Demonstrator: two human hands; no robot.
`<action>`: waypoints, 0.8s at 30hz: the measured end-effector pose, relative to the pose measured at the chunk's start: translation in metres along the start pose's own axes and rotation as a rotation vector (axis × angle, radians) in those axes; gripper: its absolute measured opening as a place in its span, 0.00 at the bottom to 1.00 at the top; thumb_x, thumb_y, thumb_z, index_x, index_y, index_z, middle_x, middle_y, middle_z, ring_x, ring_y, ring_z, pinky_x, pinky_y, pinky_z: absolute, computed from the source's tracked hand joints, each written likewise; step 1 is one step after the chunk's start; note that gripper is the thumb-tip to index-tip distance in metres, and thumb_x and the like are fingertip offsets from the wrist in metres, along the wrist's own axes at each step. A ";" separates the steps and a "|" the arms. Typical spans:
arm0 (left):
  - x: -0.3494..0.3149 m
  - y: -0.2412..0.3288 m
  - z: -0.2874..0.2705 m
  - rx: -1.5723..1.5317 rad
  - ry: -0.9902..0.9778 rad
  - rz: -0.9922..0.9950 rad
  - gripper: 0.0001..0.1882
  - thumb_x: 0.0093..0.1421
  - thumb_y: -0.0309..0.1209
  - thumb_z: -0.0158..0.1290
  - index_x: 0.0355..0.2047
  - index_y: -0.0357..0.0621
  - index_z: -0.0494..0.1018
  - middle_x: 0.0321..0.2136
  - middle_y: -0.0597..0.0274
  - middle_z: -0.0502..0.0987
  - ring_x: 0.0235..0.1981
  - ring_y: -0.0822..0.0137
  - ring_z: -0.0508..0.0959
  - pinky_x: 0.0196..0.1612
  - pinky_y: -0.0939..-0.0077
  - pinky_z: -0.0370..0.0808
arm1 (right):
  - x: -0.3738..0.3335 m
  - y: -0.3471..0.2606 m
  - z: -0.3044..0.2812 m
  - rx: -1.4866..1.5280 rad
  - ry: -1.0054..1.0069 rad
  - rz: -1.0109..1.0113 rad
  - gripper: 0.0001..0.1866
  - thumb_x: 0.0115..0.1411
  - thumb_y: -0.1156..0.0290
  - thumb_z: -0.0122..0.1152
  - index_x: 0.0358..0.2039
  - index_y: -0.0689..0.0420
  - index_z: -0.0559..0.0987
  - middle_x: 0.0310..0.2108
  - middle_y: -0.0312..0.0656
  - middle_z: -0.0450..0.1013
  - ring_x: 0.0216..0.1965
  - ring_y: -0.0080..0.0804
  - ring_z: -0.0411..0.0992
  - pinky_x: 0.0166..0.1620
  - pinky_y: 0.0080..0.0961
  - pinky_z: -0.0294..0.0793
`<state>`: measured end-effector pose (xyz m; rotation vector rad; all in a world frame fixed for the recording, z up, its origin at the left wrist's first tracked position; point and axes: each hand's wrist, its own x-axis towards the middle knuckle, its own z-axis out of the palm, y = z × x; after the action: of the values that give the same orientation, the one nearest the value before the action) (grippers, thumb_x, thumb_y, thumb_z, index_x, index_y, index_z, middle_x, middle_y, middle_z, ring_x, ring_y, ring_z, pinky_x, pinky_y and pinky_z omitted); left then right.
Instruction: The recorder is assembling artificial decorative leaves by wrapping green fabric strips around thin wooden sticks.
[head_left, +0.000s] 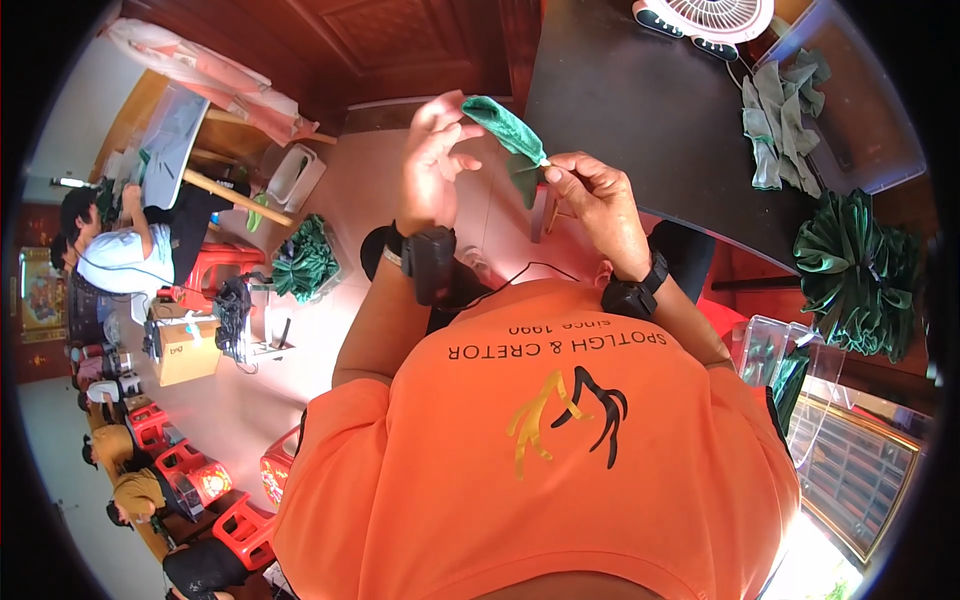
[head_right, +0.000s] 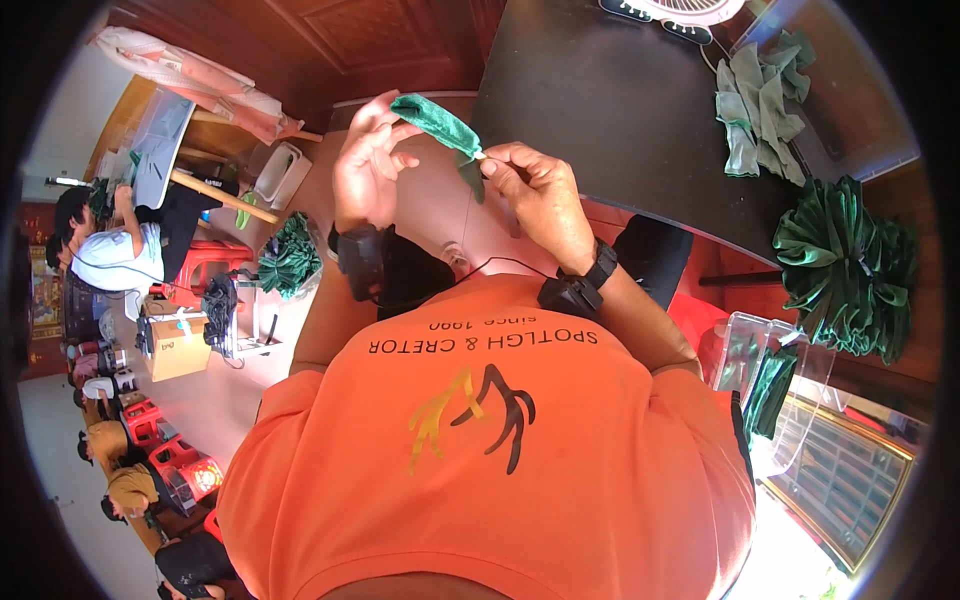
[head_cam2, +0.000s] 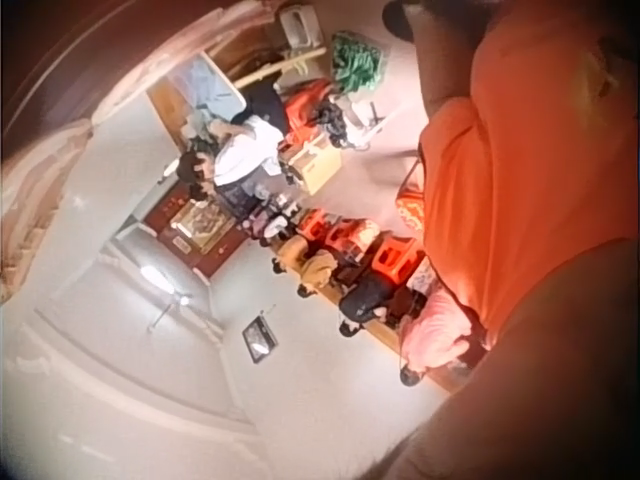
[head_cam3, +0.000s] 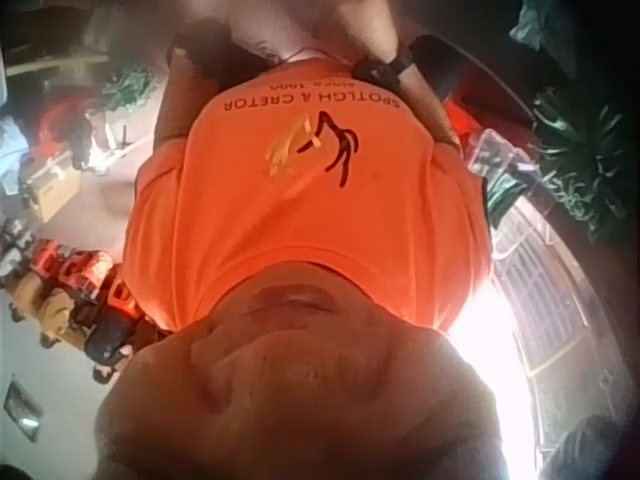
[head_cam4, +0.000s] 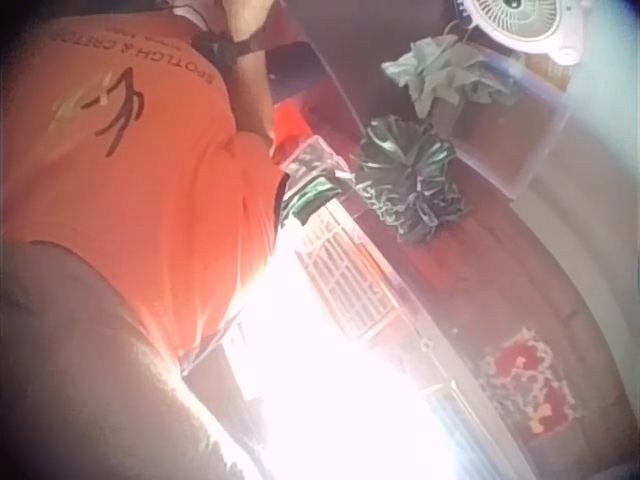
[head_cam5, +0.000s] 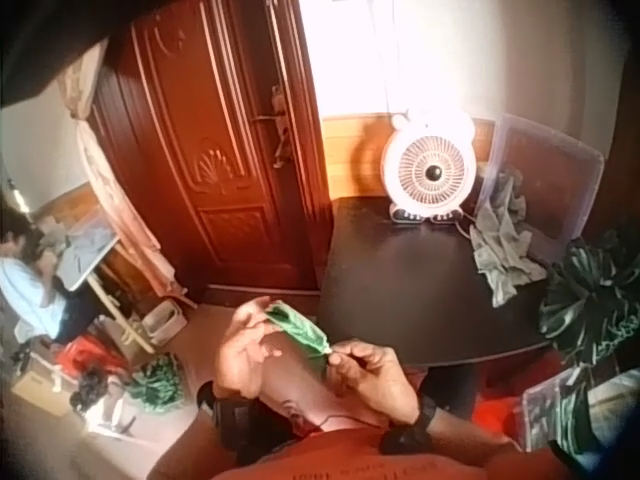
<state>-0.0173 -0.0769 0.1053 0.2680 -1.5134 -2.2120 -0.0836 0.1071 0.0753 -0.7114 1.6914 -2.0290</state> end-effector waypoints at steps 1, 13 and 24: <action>0.000 0.001 -0.001 -0.002 0.009 0.004 0.21 0.57 0.33 0.44 0.51 0.42 0.64 0.46 0.60 0.71 0.45 0.64 0.72 0.36 0.77 0.69 | 0.000 -0.001 0.000 -0.004 -0.021 -0.001 0.06 0.60 0.73 0.55 0.33 0.61 0.78 0.20 0.29 0.68 0.22 0.11 0.61 0.23 0.13 0.62; 0.007 -0.015 0.008 -0.441 0.005 -0.027 0.10 0.60 0.28 0.42 0.39 0.38 0.69 0.32 0.52 0.76 0.35 0.54 0.77 0.37 0.69 0.74 | -0.014 -0.013 0.004 0.050 -0.111 0.295 0.11 0.63 0.65 0.51 0.32 0.59 0.76 0.15 0.26 0.61 0.16 0.11 0.53 0.19 0.11 0.52; 0.016 -0.035 0.009 -0.573 -0.031 -0.112 0.11 0.53 0.29 0.41 0.36 0.41 0.68 0.28 0.58 0.74 0.27 0.61 0.75 0.30 0.67 0.74 | -0.016 -0.008 0.000 0.163 -0.239 0.177 0.13 0.65 0.66 0.46 0.32 0.59 0.75 0.14 0.26 0.57 0.15 0.11 0.48 0.18 0.11 0.46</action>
<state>-0.0439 -0.0660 0.0776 0.1359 -0.8339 -2.6318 -0.0704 0.1183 0.0811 -0.6918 1.3853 -1.8528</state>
